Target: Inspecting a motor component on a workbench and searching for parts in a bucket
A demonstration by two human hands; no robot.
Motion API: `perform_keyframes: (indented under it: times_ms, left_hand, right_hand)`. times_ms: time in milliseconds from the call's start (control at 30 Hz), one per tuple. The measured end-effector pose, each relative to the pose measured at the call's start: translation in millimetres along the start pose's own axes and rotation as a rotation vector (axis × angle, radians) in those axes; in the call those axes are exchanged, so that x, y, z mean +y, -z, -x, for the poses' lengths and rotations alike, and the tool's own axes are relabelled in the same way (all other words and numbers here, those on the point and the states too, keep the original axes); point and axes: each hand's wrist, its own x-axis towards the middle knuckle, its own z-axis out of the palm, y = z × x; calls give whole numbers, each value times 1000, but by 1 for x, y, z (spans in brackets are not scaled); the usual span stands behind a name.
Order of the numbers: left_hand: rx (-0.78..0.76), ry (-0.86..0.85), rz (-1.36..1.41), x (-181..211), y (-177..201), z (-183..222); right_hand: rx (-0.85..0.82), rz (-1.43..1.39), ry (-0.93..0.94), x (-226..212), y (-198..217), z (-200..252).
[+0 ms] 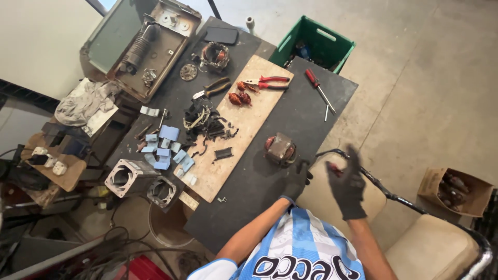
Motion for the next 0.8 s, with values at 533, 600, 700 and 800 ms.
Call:
perform_keyframes:
  times_ms: [533, 600, 700, 800]
  left_hand:
    - [-167, -477, -829, 15, 89, 39]
    - [3, -923, -1477, 16, 121, 37]
    - [-128, -71, -744, 54, 153, 15]
    - [210, 156, -112, 87, 164, -5]
  right_hand:
    - [-549, -711, -586, 21, -111, -14]
    - [-493, -812, -663, 24, -120, -11]
    - [-530, -761, -597, 25, -139, -15]
    - [-613, -646, -565, 4, -142, -20]
